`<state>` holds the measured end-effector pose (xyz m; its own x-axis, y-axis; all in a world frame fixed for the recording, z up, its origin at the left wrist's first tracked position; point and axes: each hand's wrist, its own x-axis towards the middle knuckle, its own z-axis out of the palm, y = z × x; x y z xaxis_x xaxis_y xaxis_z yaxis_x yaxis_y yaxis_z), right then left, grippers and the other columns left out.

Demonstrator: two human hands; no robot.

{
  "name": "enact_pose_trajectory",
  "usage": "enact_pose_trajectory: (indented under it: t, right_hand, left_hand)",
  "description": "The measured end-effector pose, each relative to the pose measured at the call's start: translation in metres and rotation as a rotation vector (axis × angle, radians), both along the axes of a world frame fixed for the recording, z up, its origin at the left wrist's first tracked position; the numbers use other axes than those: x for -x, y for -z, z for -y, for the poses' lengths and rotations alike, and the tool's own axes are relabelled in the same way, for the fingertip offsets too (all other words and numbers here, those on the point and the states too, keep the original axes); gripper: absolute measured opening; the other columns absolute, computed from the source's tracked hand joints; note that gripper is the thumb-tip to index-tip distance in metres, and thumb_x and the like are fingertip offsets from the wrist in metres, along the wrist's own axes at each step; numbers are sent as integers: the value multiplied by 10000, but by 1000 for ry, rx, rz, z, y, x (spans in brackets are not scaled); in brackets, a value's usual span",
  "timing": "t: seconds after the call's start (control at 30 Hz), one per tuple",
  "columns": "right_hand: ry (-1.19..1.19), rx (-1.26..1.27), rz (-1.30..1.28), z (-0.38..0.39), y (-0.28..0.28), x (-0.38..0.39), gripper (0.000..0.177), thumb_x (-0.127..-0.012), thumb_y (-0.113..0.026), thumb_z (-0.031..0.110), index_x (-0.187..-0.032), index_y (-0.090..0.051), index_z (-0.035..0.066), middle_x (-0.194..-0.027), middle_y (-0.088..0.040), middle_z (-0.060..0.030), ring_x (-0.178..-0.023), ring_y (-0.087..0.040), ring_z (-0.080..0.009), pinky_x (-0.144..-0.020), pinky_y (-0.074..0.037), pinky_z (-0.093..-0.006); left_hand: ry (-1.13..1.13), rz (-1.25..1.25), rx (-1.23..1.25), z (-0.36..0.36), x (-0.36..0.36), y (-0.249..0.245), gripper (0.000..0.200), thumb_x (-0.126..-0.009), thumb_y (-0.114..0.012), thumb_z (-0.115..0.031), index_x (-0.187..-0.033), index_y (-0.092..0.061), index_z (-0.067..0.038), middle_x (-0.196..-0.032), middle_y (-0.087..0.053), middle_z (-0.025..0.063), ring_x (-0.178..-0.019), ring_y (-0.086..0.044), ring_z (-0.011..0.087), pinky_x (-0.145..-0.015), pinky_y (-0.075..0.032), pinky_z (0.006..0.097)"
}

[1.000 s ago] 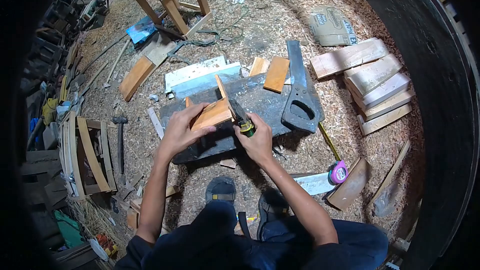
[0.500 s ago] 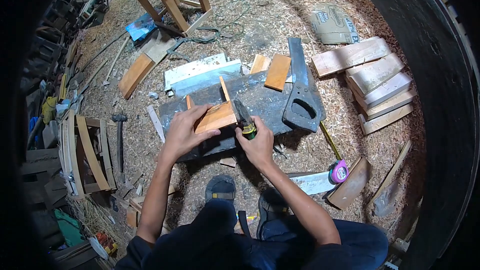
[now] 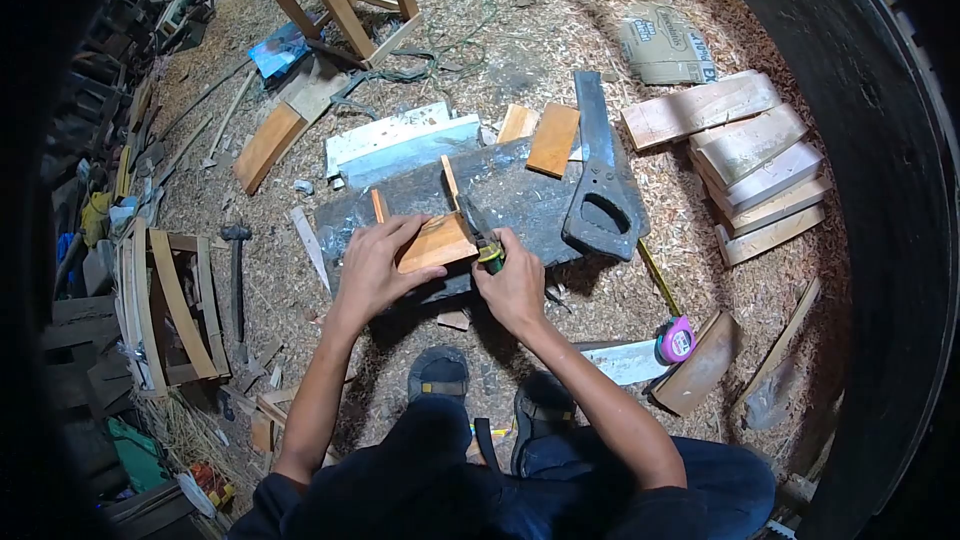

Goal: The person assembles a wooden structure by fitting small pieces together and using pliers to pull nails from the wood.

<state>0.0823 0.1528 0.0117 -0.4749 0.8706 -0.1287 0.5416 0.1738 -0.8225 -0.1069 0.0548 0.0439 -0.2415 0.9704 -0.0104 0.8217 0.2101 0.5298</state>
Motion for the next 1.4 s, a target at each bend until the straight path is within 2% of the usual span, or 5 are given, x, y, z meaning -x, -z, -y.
enact_pose_trajectory:
  t: [0.5,0.6,0.73,1.03,1.4]
  right_hand:
    - [-329,231,109,-41,-20,-32,552,-798,-663,159,-1300,-493,2,-1034,-660,-257,-999,-655,-444,-905,-504,-468]
    - [-555,-347,-44,-46,-23,-56,708,-809,-703,193,-1435,-401,59,-967,-626,-212,-911,-631,-489,-824,-521,-515]
    - [-665,-350,388,-44,-26,-71,681,-833,-716,291,-1433,-428,148,-1011,-661,-197,-815,-665,-462,-704,-557,-515]
    - [-545,-213,453,-21,-23,-52,511,-830,-740,290,-1191,-499,21,-951,-682,-239,-811,-673,-468,-712,-545,-537]
    - [-410,-424,162,-25,-29,-47,556,-763,-804,205,-1210,-526,25,-972,-660,-200,-816,-687,-400,-675,-555,-470]
  left_hand:
    - [-61,37,-68,8,-6,10,793,-690,-874,-456,-1339,-639,-64,-1254,-686,132,-1119,-650,355,-969,-486,472]
    - [-59,38,-98,9,-5,11,797,-680,-881,-446,-1334,-641,-60,-1228,-691,139,-1092,-659,362,-949,-501,468]
    - [-66,50,-111,9,-5,13,806,-675,-883,-450,-1330,-641,-46,-1205,-693,141,-1082,-660,363,-937,-510,454]
    - [-46,92,-36,-2,-1,5,801,-679,-888,-459,-1303,-655,-14,-1109,-694,153,-1001,-666,362,-867,-523,440]
    - [-48,74,-30,-1,0,6,832,-659,-886,-486,-1321,-659,-36,-1102,-682,135,-998,-641,343,-888,-488,439]
